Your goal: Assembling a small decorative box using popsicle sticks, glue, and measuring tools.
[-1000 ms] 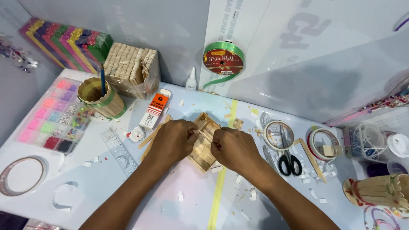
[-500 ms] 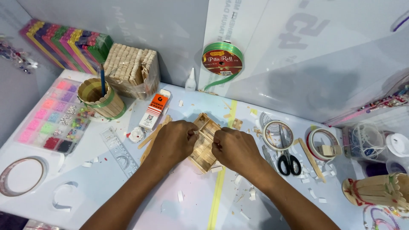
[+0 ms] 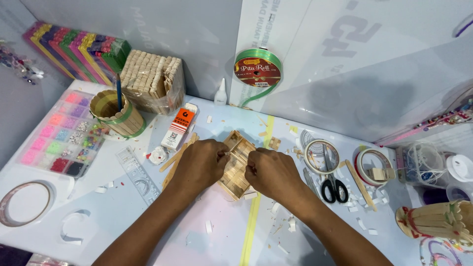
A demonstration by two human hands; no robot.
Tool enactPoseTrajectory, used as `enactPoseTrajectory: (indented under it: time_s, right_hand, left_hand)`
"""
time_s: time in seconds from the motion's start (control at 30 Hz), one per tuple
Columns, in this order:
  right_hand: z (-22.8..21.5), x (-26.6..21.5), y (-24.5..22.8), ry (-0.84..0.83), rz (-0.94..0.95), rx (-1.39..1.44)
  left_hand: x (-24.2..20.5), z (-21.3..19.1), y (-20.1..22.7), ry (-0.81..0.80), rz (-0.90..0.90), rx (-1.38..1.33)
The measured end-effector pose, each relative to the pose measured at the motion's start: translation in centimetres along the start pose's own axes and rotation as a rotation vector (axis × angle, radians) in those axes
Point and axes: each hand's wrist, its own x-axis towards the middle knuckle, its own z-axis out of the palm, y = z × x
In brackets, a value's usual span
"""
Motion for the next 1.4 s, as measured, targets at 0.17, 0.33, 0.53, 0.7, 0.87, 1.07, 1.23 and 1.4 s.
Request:
enactPoseTrajectory:
  time_s: [0.17,0.33,0.53,0.7,0.87,1.07,1.23,1.4]
  right_hand:
    - [0.2,0.1,0.1,0.003,0.004,-0.006]
    - [0.1,0.1,0.1,-0.002,-0.006,0.002]
    - [-0.3,0.0,0.2,0.005,0.007,0.039]
    - [-0.6,-0.5,1.3,0.069,0.074,0.634]
    - [-0.4,-0.4,2.6,0.1,0.045,0.911]
    - [0.0,-0.5,3.1,0.074,-0.012,0.985]
    - [0.9,-0.8,3.8,0.074,-0.034,1.002]
    - [1.6,-0.7,4.0,0.129,-0.085,0.969]
  left_hand:
    - [-0.1,0.2,-0.2,0.001,0.011,0.005]
    - [0.0,0.0,0.0,-0.001,0.003,-0.004]
    - [0.2,0.1,-0.4,0.01,0.008,-0.012]
    - [0.3,0.6,-0.6,0.304,0.134,-0.323]
    - [-0.2,0.6,1.1,0.265,0.02,-0.694]
    - [-0.1,0.2,1.9,0.236,-0.032,-0.798]
    - [0.0,0.3,1.5,0.337,-0.017,-0.83]
    - [0.4,2.0,1.1,0.285,0.033,-0.944]
